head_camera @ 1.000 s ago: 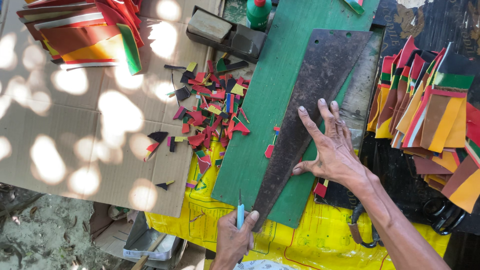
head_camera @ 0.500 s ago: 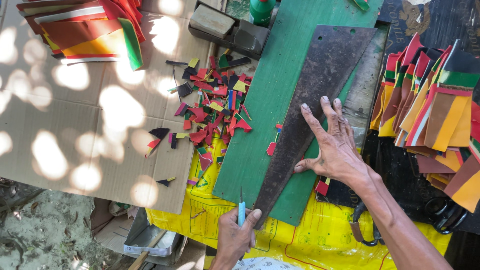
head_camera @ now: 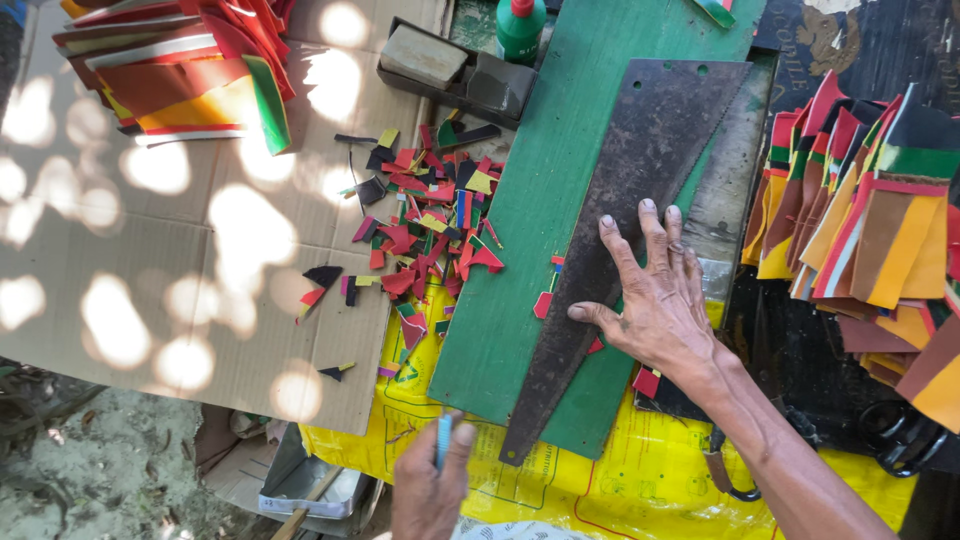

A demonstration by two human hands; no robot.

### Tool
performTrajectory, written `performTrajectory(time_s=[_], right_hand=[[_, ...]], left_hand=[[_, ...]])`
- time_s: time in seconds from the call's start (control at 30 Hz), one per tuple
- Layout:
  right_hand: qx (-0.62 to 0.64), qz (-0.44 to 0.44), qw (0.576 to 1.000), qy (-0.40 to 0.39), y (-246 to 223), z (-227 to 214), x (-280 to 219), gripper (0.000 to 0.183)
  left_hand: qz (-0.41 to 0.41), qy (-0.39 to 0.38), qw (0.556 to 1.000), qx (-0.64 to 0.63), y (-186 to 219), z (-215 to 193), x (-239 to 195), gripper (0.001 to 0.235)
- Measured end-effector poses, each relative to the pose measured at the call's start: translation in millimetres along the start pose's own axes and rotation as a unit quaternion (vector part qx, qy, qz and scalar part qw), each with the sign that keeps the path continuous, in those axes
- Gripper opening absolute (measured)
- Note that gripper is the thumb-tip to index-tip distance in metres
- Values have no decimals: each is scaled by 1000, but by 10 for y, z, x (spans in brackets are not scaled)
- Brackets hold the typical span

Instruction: The person uses a utility knife and a metal saw blade as a straightedge to cut small rectangular pieces of multicolored paper on a green cutting board. They repeatedly align the blade, cut along its edge, and stack the finished pieces on the table.

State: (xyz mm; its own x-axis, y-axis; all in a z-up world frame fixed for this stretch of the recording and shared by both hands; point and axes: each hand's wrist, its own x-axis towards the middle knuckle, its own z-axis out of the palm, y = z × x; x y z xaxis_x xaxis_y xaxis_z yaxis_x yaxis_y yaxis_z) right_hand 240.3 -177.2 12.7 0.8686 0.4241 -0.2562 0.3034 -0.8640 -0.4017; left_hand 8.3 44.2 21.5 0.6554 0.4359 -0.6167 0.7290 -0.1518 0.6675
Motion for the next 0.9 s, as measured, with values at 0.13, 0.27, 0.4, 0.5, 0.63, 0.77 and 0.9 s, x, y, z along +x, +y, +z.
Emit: performTrajectory(time_s=[0.13,0.27,0.4,0.5,0.63,0.77,0.9], right_hand=[[-29,12,999,30,-90,79,-18,104],[11,-23,996,87,-127,93,-105,92],[7,-48,994,96,-96,122,-146,85],[-13,-47,995,92,-105,139,-156,86],[5,-51,993,108,-116,118,-172,86],[13,-46,991,124,-106,101,-132,87],[14,-51,991,119,-86,157,-170,87]], left_hand=[[25,-87,996,-20,-22,-169,63,23],[149,-60,983,86,161,-146,108,22],[176,12,984,39,510,-144,53,26],[114,-20,989,-90,768,71,210,28],[94,-58,983,-146,959,452,453,28],[88,-58,986,-127,941,466,531,29],[159,-23,986,43,700,311,287,28]])
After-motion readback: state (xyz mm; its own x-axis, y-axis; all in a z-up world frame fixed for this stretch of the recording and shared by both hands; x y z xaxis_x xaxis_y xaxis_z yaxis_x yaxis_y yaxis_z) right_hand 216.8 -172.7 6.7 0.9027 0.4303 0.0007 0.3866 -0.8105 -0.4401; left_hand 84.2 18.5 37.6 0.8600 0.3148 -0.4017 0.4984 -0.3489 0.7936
